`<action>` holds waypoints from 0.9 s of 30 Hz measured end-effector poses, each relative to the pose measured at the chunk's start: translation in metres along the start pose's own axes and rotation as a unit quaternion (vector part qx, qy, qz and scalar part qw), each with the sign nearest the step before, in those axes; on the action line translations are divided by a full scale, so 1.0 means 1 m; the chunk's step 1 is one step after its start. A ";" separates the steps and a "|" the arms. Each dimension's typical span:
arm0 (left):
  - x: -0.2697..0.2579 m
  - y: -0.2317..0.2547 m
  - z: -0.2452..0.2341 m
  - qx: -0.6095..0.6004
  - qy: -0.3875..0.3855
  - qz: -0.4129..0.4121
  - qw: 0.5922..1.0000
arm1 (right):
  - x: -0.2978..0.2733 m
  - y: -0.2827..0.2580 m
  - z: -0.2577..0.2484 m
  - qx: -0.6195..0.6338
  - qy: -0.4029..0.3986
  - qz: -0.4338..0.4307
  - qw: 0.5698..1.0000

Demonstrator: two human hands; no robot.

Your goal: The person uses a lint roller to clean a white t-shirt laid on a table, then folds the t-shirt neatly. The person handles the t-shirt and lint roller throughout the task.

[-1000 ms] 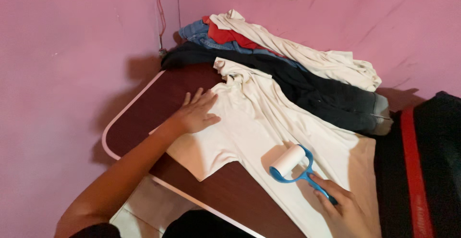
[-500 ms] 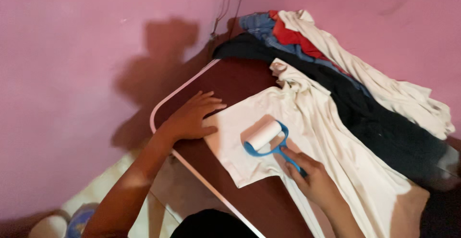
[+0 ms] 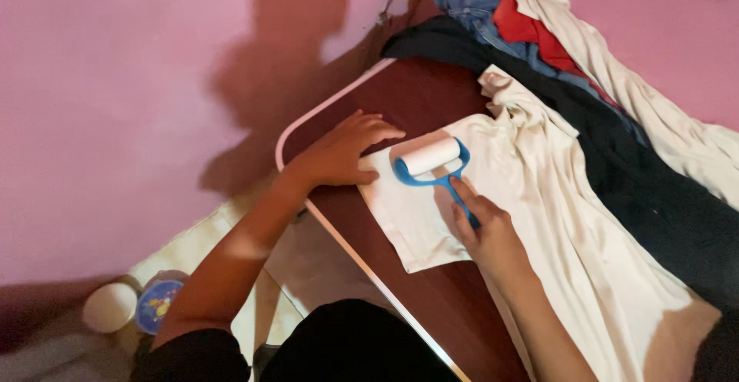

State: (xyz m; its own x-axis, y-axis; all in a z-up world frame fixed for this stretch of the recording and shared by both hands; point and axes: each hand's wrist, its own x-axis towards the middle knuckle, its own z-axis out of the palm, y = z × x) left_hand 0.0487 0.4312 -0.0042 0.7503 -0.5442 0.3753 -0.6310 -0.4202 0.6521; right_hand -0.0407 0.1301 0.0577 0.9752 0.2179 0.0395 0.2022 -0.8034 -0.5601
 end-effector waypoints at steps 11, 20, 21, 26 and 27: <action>0.002 0.006 0.003 0.072 -0.021 -0.016 0.997 | -0.164 0.041 -0.029 -0.030 0.032 0.052 0.998; 0.003 0.010 0.003 0.056 -0.010 -0.032 0.998 | -0.092 0.023 -0.014 -0.038 0.042 -0.007 0.998; 0.002 0.009 0.004 0.056 -0.009 -0.033 0.998 | -0.077 0.018 -0.011 -0.028 0.051 -0.044 0.997; 0.000 0.009 0.002 0.036 0.008 -0.011 0.999 | 0.001 -0.005 0.007 0.039 0.039 -0.085 0.995; -0.001 0.010 0.001 0.033 0.011 -0.013 0.999 | 0.011 -0.010 0.011 0.047 0.029 -0.056 0.997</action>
State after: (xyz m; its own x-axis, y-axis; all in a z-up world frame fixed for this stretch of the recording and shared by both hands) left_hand 0.0412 0.4266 0.0013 0.7702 -0.5173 0.3732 -0.6224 -0.4814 0.6171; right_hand -0.0327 0.1472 0.0547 0.9509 0.2689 0.1534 0.3042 -0.7197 -0.6241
